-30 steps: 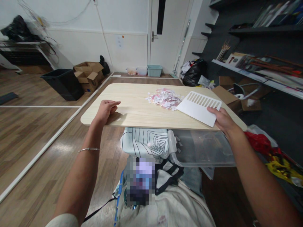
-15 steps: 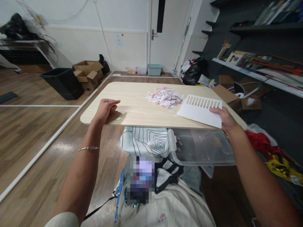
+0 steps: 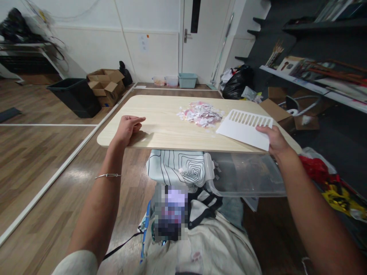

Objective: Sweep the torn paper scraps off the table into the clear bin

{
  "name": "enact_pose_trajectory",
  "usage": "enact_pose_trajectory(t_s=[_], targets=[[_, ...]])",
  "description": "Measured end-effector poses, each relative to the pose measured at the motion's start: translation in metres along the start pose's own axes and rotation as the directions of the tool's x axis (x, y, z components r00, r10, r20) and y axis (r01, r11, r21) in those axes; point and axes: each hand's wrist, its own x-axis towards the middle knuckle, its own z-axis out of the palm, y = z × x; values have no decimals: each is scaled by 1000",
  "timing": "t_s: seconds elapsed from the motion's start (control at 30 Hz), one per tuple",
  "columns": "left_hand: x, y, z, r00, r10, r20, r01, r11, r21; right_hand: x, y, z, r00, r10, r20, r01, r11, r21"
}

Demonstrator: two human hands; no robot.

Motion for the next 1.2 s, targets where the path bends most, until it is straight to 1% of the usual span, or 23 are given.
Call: enact_pose_trajectory(t_s=[0.23,0.4,0.53,0.67,0.87,1.2], targets=[[-2,4,1,1000,-25,-2,25,1000,11,-3,-1,1,1000,-6,11,6,1000,-30],[-3,5,0,999,-35,-3,35,999,19,-7,-2,1,998,29,49,-26,997,-69],[-3,5,0,1000,-12,2,12,1000,1,-10,-4,1,999,29,33,-27,998,-59],[-3,6,1,1000,-22,-7,22,1000,9,-12,-6,1,999,34,32,-31,996,-79],[-3,5,1,1000,-17,7,17,1000,-2,-14,-7,-1,999,30,37,-26,996,-89],[-2,4,0,999,-39,2,39,999,0,-8,-3,1,1000,16,-22,-17,999,-46]])
